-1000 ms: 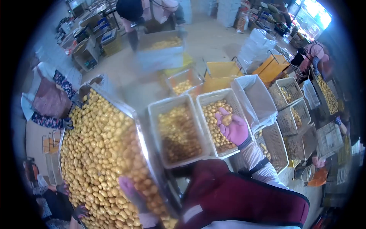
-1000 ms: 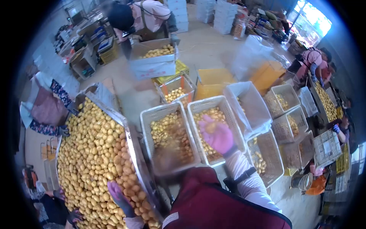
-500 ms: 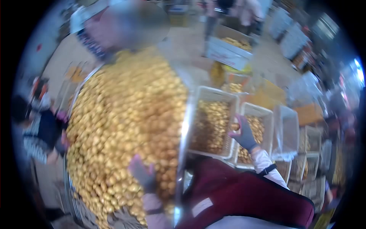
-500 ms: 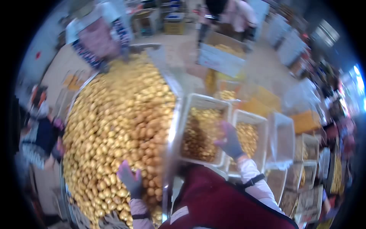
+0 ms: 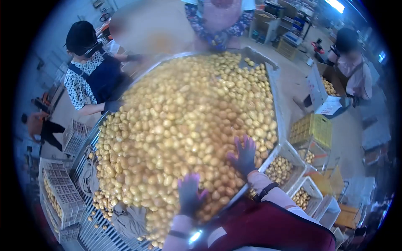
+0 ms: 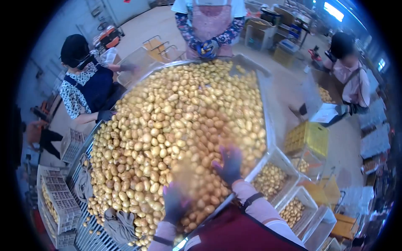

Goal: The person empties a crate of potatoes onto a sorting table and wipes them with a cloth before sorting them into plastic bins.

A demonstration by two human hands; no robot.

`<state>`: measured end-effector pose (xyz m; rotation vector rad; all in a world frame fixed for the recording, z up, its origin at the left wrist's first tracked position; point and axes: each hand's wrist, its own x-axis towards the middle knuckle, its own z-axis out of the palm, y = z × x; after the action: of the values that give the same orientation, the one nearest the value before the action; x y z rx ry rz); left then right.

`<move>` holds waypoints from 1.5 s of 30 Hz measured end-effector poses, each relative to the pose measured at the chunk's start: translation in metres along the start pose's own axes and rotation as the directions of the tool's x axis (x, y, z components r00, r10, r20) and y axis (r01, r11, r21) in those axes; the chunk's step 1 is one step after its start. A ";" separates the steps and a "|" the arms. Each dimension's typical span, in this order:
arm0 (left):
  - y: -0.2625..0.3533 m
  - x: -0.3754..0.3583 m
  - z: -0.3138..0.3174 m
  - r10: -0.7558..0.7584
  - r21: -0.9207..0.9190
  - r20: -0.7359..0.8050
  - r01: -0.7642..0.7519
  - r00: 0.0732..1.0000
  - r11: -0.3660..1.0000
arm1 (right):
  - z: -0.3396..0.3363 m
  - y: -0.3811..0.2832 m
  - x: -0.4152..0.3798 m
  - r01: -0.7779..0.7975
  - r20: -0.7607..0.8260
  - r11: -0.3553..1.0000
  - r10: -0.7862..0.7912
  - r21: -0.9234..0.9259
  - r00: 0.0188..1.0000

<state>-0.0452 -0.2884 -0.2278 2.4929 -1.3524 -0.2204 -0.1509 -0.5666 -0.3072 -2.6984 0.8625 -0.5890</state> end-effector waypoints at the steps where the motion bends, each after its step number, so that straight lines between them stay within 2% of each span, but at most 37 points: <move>1: -0.001 0.001 -0.001 -0.005 -0.022 0.015 0.005 1.000 1.000 | 0.005 -0.001 0.024 0.035 0.014 0.999 -0.035 0.015 0.999; 2: -0.004 0.002 0.002 -0.008 -0.045 0.028 0.009 1.000 0.999 | 0.011 -0.001 0.049 0.071 0.026 0.997 -0.072 0.029 0.997; 3: -0.004 0.004 0.006 -0.010 -0.091 -0.018 0.008 1.000 0.996 | 0.025 0.001 0.070 0.046 -0.055 0.997 -0.043 0.064 0.998; 6: 0.004 0.015 -0.010 -0.116 -0.154 0.133 0.136 0.984 0.979 | 0.049 0.023 0.159 -0.011 -0.156 0.995 -0.005 -0.102 0.988; 9: -0.002 0.011 0.003 -0.123 -0.106 0.108 0.135 0.986 0.985 | 0.042 0.009 0.240 0.109 -0.108 0.988 -0.120 -0.105 0.987; 12: 0.005 0.023 -0.001 -0.163 -0.110 0.116 0.176 0.980 0.978 | 0.073 -0.026 0.295 0.261 0.086 0.938 -0.287 0.229 0.954; 13: 0.007 0.023 0.000 -0.186 -0.129 0.124 0.201 0.975 0.971 | 0.087 -0.034 0.305 0.198 0.153 0.958 -0.232 0.209 0.961; 15: 0.005 0.020 0.002 -0.205 -0.119 0.112 0.218 0.972 0.969 | 0.120 -0.044 0.321 0.065 0.271 0.986 -0.105 0.155 0.957; 18: 0.006 0.012 0.012 -0.205 -0.072 0.063 0.209 0.977 0.975 | 0.146 -0.040 0.339 0.131 0.358 0.990 -0.144 0.060 0.923; 19: 0.008 0.014 0.012 -0.204 -0.063 0.054 0.207 0.977 0.976 | 0.146 -0.033 0.344 0.157 0.472 0.978 -0.203 0.135 0.858; 21: 0.010 0.022 0.011 -0.182 -0.027 0.000 0.182 0.983 0.983 | 0.119 -0.032 0.324 0.177 0.431 0.936 -0.301 0.304 0.851; 23: 0.018 0.027 0.009 -0.142 0.022 -0.070 0.144 0.987 0.989 | 0.112 -0.031 0.288 0.247 0.334 0.911 -0.358 0.332 0.872; 24: 0.021 0.039 0.005 -0.104 -0.073 -0.172 0.092 0.980 0.993 | 0.117 -0.032 0.266 0.296 0.265 0.915 -0.367 0.274 0.892; 25: 0.025 0.060 -0.005 -0.074 -0.163 -0.271 0.031 0.960 0.986 | 0.100 -0.033 0.247 0.236 0.201 0.889 -0.333 0.392 0.921; 26: 0.030 0.077 -0.014 -0.241 -0.438 -0.285 0.098 0.928 0.894 | 0.073 -0.040 0.229 0.188 0.139 0.842 -0.294 0.506 0.946; 27: 0.035 0.094 -0.024 -0.400 -0.682 -0.291 0.106 0.869 0.724 | 0.055 -0.049 0.210 0.202 0.061 0.818 -0.277 0.539 0.959; 28: 0.043 0.107 -0.035 -0.647 -0.947 -0.049 0.171 0.761 0.273 | 0.037 -0.057 0.197 0.221 -0.011 0.791 -0.261 0.571 0.965; 29: 0.048 0.115 -0.040 -0.720 -0.956 0.289 0.144 0.631 -0.257 | 0.009 -0.070 0.193 0.153 0.149 0.639 -0.393 0.754 0.907; 30: 0.047 0.123 -0.043 -0.672 -0.923 0.351 0.122 0.652 -0.364 | -0.010 -0.081 0.192 0.022 0.266 0.470 -0.537 0.882 0.800; 32: 0.030 0.133 -0.053 -0.545 -0.823 0.456 0.099 0.704 -0.560 | -0.013 -0.092 0.197 0.182 0.086 0.456 -0.507 0.871 0.857; 33: -0.005 0.131 -0.028 -0.339 -0.650 0.504 0.091 0.794 -0.754 | -0.013 -0.092 0.204 0.267 -0.014 0.451 -0.489 0.851 0.872; 35: -0.012 0.127 -0.021 -0.297 -0.706 0.446 0.128 0.844 -0.696 | 0.025 -0.065 0.234 0.236 -0.052 0.729 -0.266 0.643 0.962; 36: -0.015 0.125 -0.020 -0.278 -0.735 0.416 0.140 0.866 -0.664 | 0.042 -0.050 0.262 0.157 0.214 0.878 -0.278 0.452 0.937; 37: -0.013 0.122 -0.017 -0.400 -0.790 0.451 0.149 0.798 -0.594 | 0.061 -0.038 0.286 0.125 0.466 0.967 -0.218 0.222 0.857; 39: -0.001 0.121 -0.027 -0.446 -0.792 0.456 0.122 0.770 -0.599 | 0.110 -0.015 0.293 0.221 0.306 0.965 -0.255 0.141 0.917; 40: 0.002 0.120 -0.031 -0.469 -0.790 0.456 0.102 0.756 -0.604 | 0.114 -0.010 0.301 0.206 0.314 0.958 -0.262 0.200 0.913; 42: -0.014 0.104 -0.010 -0.513 -0.967 0.248 0.177 0.822 -0.183 | 0.117 0.001 0.310 0.177 0.343 0.936 -0.281 0.304 0.896; 43: -0.020 0.100 -0.005 -0.518 -0.908 0.334 0.123 0.787 -0.399 | 0.118 0.005 0.303 0.136 0.189 0.889 -0.238 0.437 0.953; 44: -0.020 0.104 -0.009 -0.501 -0.804 0.418 0.052 0.758 -0.592 | 0.116 -0.002 0.292 0.233 0.156 0.808 -0.369 0.542 0.916; 45: -0.010 0.112 -0.022 -0.505 -0.810 0.394 0.031 0.768 -0.585 | 0.110 -0.009 0.276 0.314 0.114 0.705 -0.488 0.636 0.865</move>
<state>0.0295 -0.3729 -0.2099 0.8652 0.3175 -0.7389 0.1075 -0.7125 -0.3192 -2.2725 -0.0354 -0.4475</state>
